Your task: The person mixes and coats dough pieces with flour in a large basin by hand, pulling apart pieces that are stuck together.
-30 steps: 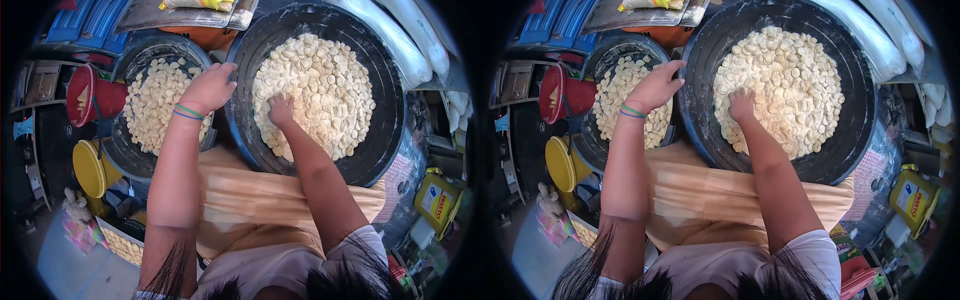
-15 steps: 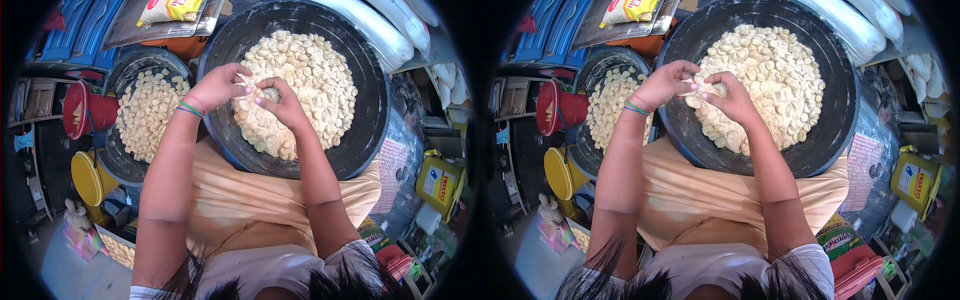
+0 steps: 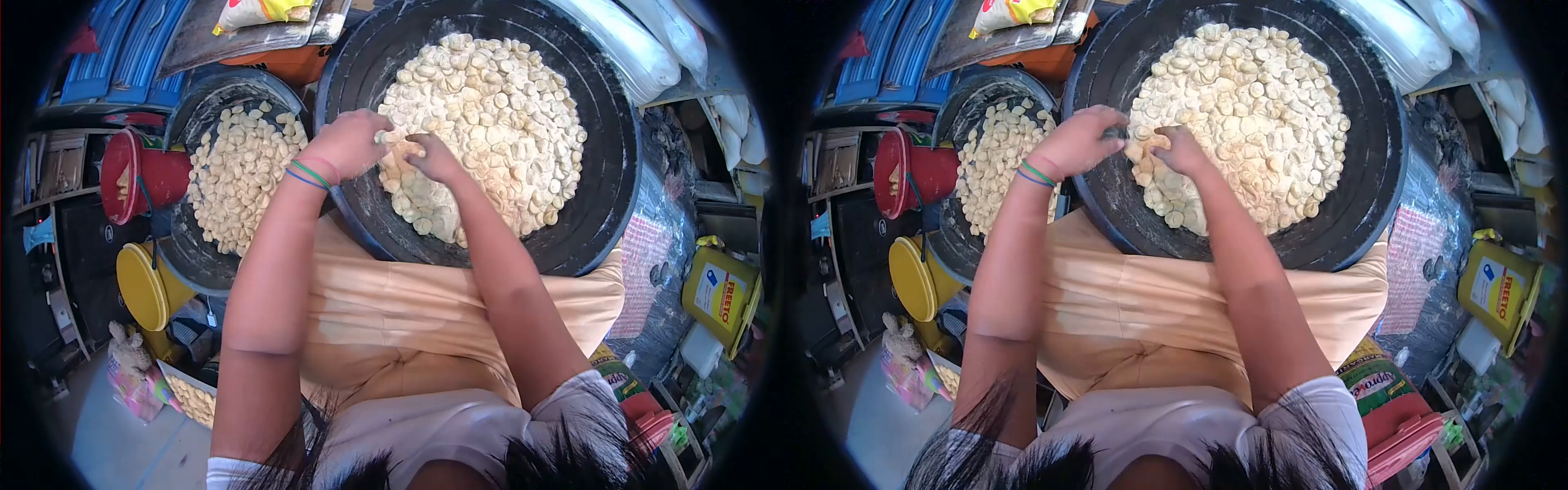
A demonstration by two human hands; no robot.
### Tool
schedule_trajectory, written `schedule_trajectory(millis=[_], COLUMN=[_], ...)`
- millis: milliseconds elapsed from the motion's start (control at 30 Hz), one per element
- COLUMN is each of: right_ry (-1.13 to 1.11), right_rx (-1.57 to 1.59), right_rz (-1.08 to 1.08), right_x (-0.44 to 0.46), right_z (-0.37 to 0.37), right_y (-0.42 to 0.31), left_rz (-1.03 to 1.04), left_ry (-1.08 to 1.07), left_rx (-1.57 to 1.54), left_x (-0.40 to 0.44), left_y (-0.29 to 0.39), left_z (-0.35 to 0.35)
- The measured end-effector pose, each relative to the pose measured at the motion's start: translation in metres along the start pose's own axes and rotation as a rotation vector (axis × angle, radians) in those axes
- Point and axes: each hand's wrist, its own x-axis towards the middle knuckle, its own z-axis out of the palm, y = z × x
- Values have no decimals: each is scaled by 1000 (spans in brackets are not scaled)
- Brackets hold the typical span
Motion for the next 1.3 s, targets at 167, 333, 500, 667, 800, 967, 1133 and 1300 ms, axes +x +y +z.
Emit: schedule_trajectory(millis=[167, 333, 500, 667, 800, 967, 1133, 1300], right_ry=[5, -384, 225, 214, -15, 608, 98, 299], right_rx=[-422, -334, -778, -357, 136, -359, -106, 212], right_rz=[-175, -502, 181, 804, 238, 676, 962, 364], right_x=[-34, -107, -125, -99, -96, -124, -103, -71], right_z=[82, -2, -44, 58, 48, -7, 42, 67], right_y=[9, 46, 116, 42, -3, 90, 95, -42], left_rz=[7, 55, 20, 18, 82, 88, 83, 50], left_ry=[-54, -25, -67, -70, -23, 1, -46, -57], left_rx=[-11, -32, -17, -18, 0, -5, 21, -3], left_x=[-5, -8, -8, -3, 7, 6, 11, 15], left_y=[-6, -8, -13, -1, 1, 8, 8, 13], left_z=[-11, -18, -14, -14, -9, -9, -8, -18])
